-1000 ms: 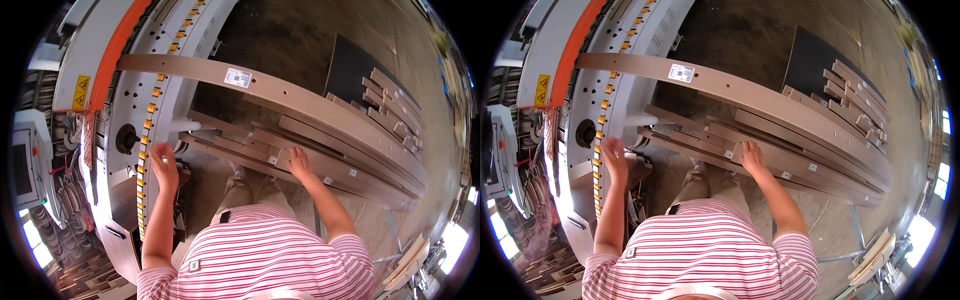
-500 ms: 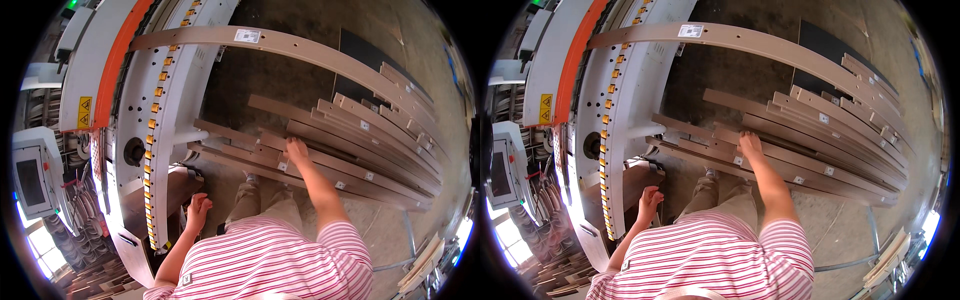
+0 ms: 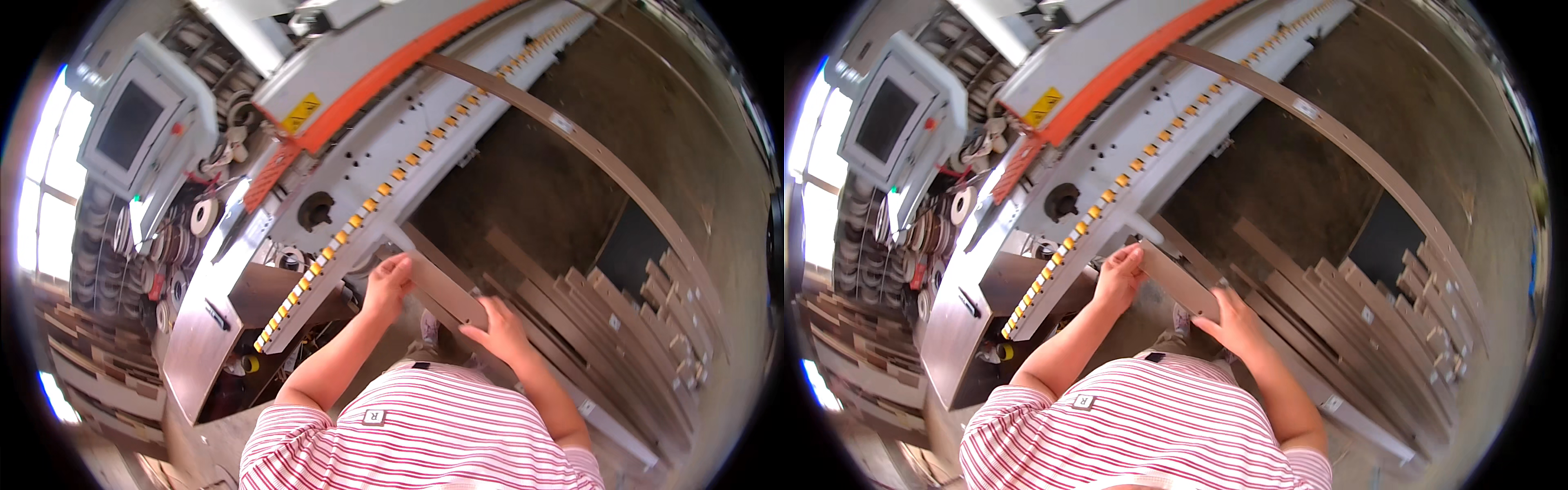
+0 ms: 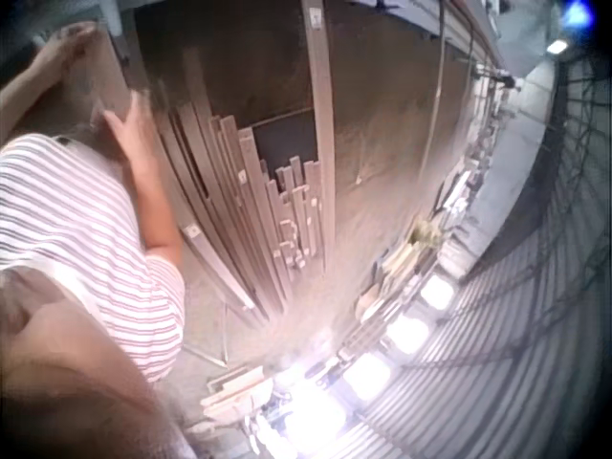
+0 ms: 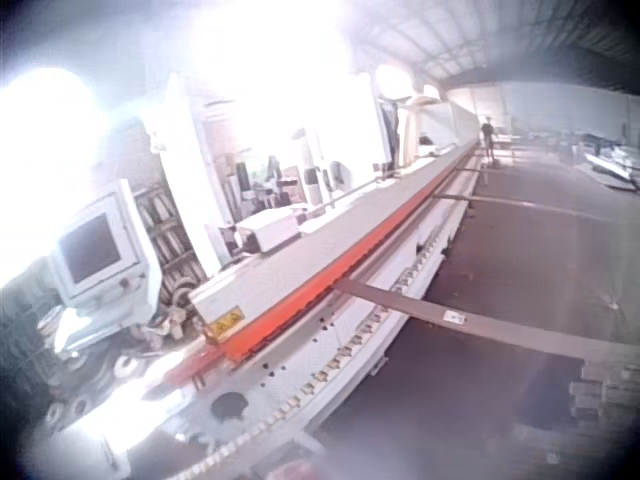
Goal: The person repeatedly picks up long wooden planks from a pile on the floor and feeds them into a large industrial machine. They guide the planks through the machine's rollers and then place the processed pieces onto a growing stack on the floor.
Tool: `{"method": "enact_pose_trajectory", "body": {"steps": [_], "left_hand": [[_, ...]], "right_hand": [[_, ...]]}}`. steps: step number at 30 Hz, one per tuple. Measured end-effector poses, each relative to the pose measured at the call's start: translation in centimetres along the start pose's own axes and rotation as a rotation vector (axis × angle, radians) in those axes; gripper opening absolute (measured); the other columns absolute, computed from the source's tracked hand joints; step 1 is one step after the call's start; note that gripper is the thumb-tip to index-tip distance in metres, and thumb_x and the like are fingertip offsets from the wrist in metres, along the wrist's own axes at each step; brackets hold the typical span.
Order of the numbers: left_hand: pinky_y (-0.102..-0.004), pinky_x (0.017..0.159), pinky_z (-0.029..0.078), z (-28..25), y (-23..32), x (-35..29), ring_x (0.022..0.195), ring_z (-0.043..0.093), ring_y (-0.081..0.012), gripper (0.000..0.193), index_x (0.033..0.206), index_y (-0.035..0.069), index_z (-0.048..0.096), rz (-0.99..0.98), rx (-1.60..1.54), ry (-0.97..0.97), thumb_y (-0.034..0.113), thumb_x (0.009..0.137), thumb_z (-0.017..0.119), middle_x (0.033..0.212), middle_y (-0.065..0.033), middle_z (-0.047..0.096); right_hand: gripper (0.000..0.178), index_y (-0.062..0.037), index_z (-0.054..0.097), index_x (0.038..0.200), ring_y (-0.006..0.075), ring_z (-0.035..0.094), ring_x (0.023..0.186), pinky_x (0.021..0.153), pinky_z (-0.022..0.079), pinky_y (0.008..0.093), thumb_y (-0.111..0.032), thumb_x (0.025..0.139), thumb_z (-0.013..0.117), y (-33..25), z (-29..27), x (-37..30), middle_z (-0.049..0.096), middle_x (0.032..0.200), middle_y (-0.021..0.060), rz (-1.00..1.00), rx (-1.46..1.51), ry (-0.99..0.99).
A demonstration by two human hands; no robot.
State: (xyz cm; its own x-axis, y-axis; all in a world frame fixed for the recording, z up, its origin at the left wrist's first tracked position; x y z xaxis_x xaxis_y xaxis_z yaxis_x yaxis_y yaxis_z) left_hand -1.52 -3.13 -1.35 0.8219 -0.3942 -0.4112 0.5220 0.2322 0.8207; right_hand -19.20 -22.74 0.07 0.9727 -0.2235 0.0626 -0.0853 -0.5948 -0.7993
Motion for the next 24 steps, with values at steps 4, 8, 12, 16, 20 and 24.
{"method": "enact_pose_trajectory", "body": {"steps": [4,8,12,16,20,24], "left_hand": [[-0.0248,0.068,0.049,-6.9,6.3,3.9,0.075,0.061,-0.0095,0.022,0.105,0.004,0.063,0.316,0.022,0.209,0.022,0.093,0.063,0.090,0.0001,0.066],[-0.0263,0.059,0.051,-13.5,11.7,8.5,0.070,0.062,-0.0129,0.025,0.103,0.004,0.063,0.426,0.034,0.418,0.027,0.094,0.061,0.086,-0.0018,0.064],[-0.0317,0.067,0.054,-15.0,11.4,12.8,0.077,0.065,-0.0168,0.027,0.103,0.003,0.061,0.320,0.091,0.513,0.028,0.094,0.061,0.090,-0.0056,0.067],[-0.0348,0.067,0.055,-17.2,9.1,17.5,0.078,0.066,-0.0212,0.030,0.104,0.004,0.058,0.228,0.028,0.476,0.031,0.093,0.064,0.091,-0.0074,0.066],[-0.0366,0.068,0.055,-17.5,8.8,19.4,0.080,0.066,-0.0242,0.031,0.105,0.003,0.056,0.205,-0.025,0.488,0.033,0.096,0.057,0.090,-0.0108,0.066],[-0.0398,0.067,0.056,-15.4,10.0,19.5,0.077,0.064,-0.0257,0.038,0.112,0.000,0.049,0.197,-0.190,0.415,0.036,0.101,0.044,0.092,-0.0139,0.064]], "right_hand": [[0.075,0.0044,0.065,0.101,0.0389,0.066,0.086,0.075,0.051,0.0438,-0.067,0.077,0.064,7.4,-3.5,-7.8,0.067,0.095,0.0272,0.379,-0.073,-0.520],[0.075,0.0042,0.068,0.104,0.0308,0.066,0.092,0.079,0.049,0.0398,-0.066,0.080,0.061,17.9,-6.0,-20.0,0.069,0.099,0.0205,0.847,-0.086,-0.681],[0.072,0.0026,0.066,0.107,0.0371,0.065,0.096,0.082,0.049,0.0436,-0.064,0.082,0.056,14.5,-5.1,-19.1,0.068,0.099,0.0239,0.765,-0.094,-0.428],[0.066,0.0005,0.063,0.094,0.0453,0.063,0.084,0.075,0.048,0.0518,-0.063,0.088,0.048,7.1,-3.5,-13.7,0.066,0.085,0.0262,0.574,-0.327,-0.351],[0.061,-0.0022,0.057,0.082,0.0448,0.064,0.071,0.064,0.049,0.0540,-0.060,0.093,0.041,2.0,-1.7,-9.3,0.064,0.069,0.0234,0.411,-0.407,-0.308],[0.062,-0.0021,0.058,0.085,0.0458,0.064,0.071,0.063,0.049,0.0550,-0.060,0.094,0.039,-1.3,-0.8,-6.3,0.064,0.070,0.0252,0.441,-0.433,-0.356]]}}
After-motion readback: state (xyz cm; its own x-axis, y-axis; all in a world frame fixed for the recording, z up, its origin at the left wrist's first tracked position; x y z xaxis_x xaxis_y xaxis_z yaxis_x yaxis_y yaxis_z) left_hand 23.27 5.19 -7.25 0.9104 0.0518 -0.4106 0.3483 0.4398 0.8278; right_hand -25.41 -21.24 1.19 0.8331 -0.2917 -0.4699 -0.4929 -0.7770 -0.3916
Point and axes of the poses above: each hand's wrist, its own x-axis towards the middle knuckle, its own z-axis out of the palm, y = z × x, the point moved 1 cm from there along x, towards the middle knuckle
